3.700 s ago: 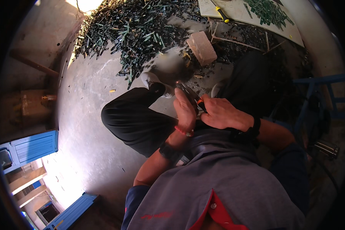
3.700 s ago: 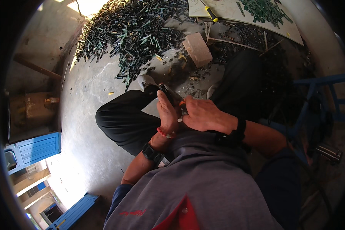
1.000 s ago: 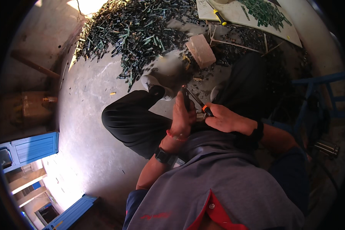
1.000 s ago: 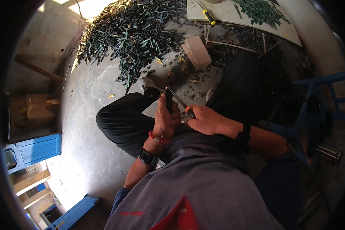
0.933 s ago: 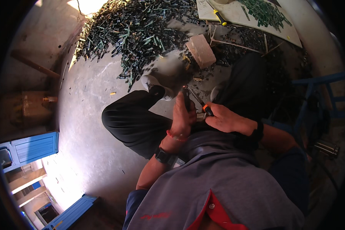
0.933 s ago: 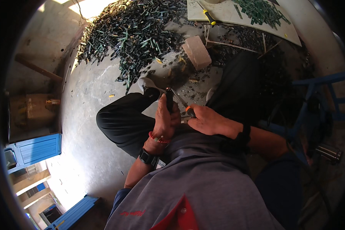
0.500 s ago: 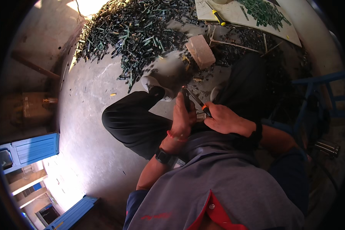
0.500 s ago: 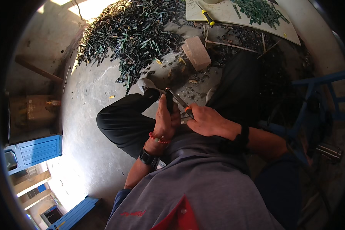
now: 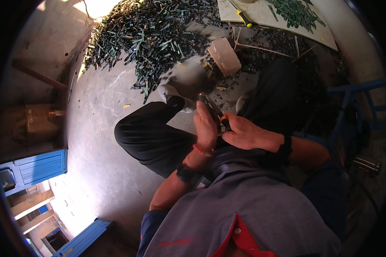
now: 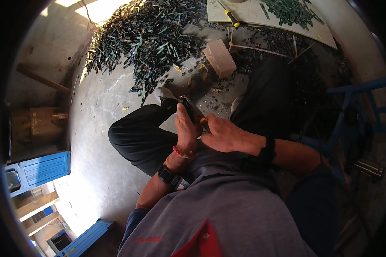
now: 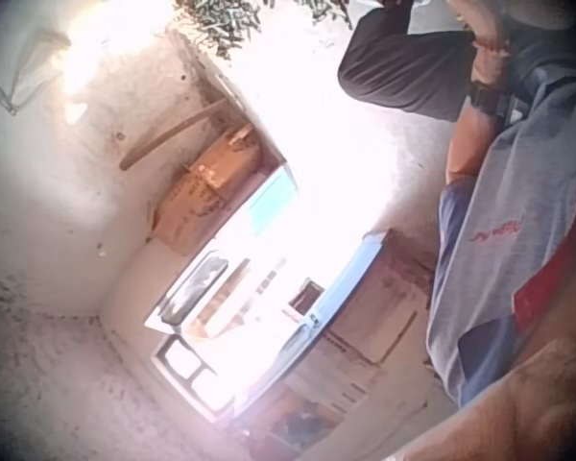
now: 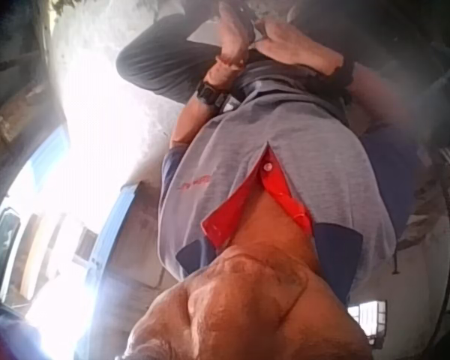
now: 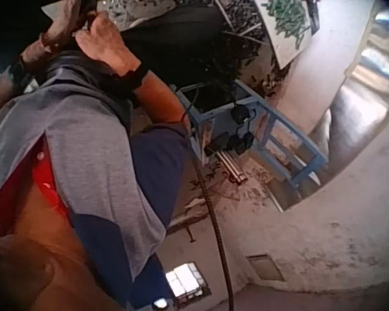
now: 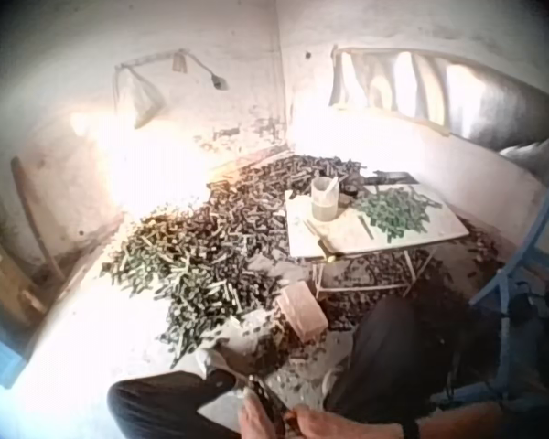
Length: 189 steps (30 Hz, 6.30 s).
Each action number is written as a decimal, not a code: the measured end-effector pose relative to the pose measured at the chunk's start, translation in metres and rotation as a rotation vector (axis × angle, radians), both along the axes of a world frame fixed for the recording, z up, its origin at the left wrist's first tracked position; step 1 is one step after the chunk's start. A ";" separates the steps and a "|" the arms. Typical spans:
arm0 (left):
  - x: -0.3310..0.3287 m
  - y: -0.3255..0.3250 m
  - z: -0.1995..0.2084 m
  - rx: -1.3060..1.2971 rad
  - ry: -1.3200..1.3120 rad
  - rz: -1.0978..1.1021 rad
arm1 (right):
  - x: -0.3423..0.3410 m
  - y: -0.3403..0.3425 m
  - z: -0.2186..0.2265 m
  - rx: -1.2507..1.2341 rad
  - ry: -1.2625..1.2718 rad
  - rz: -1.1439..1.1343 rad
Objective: The person sits on the floor and uses pliers to trim small green decorative plant pieces. The person holds the plant in the left hand and uses the pliers in the right hand to cut off small sections, which fall onto the floor.
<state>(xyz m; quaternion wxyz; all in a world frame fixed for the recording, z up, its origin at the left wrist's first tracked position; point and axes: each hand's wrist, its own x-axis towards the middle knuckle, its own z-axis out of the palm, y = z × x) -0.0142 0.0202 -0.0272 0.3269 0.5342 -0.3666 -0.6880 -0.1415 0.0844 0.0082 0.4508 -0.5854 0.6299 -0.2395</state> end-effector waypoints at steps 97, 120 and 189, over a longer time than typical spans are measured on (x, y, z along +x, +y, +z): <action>0.008 -0.002 -0.001 -0.312 -0.107 -0.075 | -0.002 0.004 0.010 -0.059 0.259 0.026; 0.007 -0.004 -0.005 -0.395 -0.194 -0.141 | -0.001 0.008 -0.006 -0.023 0.313 -0.029; 0.012 -0.002 -0.001 0.080 0.047 -0.084 | -0.005 0.007 -0.013 -0.097 0.423 -0.013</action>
